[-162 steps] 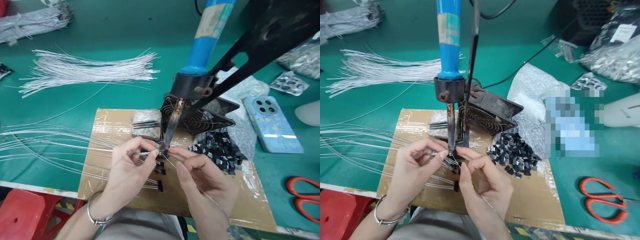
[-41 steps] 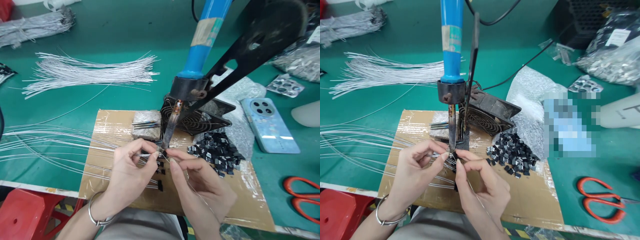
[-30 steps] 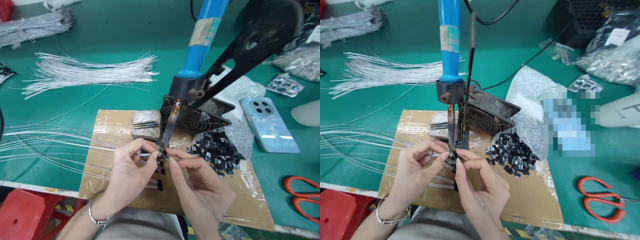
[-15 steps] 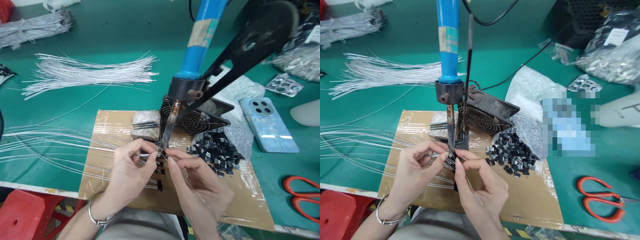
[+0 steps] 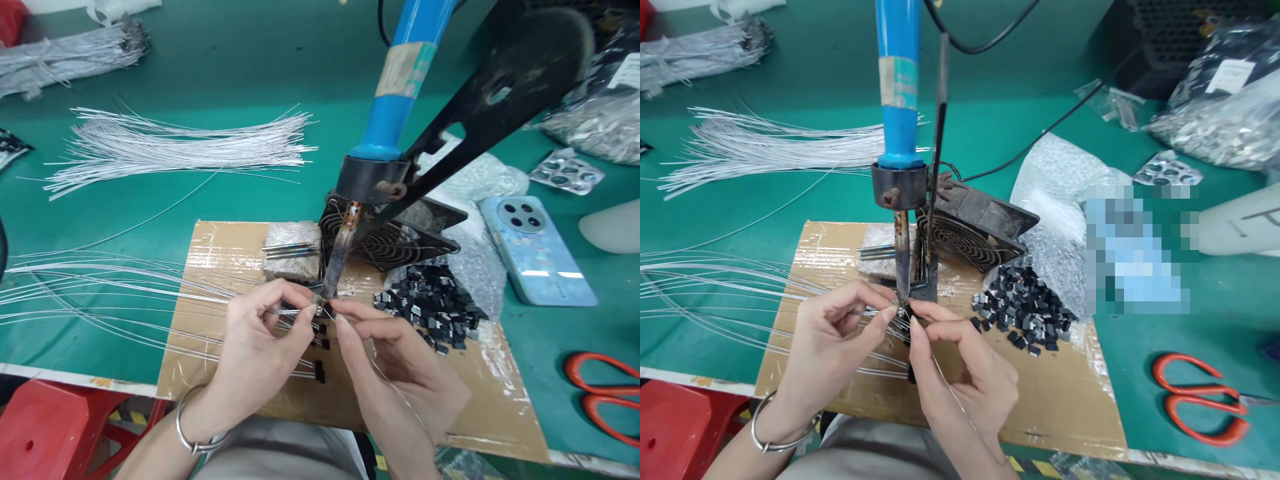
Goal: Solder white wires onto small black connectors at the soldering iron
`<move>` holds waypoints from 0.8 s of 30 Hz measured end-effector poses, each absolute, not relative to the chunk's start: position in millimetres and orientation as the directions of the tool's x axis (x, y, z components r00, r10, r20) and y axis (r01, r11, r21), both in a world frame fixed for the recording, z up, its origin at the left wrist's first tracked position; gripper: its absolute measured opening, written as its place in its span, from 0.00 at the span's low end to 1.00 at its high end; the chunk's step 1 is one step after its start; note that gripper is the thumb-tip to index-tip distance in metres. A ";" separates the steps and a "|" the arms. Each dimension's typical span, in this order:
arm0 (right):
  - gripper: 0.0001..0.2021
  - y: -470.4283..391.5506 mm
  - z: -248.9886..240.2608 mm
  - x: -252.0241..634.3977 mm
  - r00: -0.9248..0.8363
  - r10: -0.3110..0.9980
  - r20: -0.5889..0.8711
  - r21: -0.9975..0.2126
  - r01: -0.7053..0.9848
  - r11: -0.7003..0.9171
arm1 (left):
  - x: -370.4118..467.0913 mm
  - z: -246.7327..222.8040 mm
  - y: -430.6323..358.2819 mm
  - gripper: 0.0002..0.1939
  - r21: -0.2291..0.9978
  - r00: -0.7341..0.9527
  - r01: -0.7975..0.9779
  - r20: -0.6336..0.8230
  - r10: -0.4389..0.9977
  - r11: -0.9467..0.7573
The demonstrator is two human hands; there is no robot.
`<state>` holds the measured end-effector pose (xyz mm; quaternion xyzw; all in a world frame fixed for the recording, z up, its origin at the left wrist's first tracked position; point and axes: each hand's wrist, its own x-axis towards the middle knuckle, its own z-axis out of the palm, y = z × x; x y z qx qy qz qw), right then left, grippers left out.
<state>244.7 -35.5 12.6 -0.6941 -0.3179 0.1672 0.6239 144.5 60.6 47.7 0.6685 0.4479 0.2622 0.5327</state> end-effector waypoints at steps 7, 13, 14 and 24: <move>0.06 -32.2 12.3 244.2 0.745 0.646 0.163 -0.974 0.226 -0.015 | 143.1 46.1 61.4 0.05 0.949 0.475 0.315 -0.142 0.868 -0.017; 0.06 -33.1 13.9 243.5 0.758 0.634 0.154 -0.976 0.215 -0.021 | 141.8 48.0 59.6 0.06 0.947 0.471 0.319 -0.137 0.871 -0.023; 0.05 -33.6 13.7 243.7 0.753 0.638 0.160 -0.975 0.220 -0.015 | 142.1 48.2 59.7 0.06 0.947 0.469 0.320 -0.138 0.872 -0.022; 0.05 -32.0 11.6 242.7 0.748 0.637 0.187 -0.972 0.235 0.009 | 144.5 46.1 61.3 0.05 0.943 0.460 0.333 -0.154 0.874 -0.010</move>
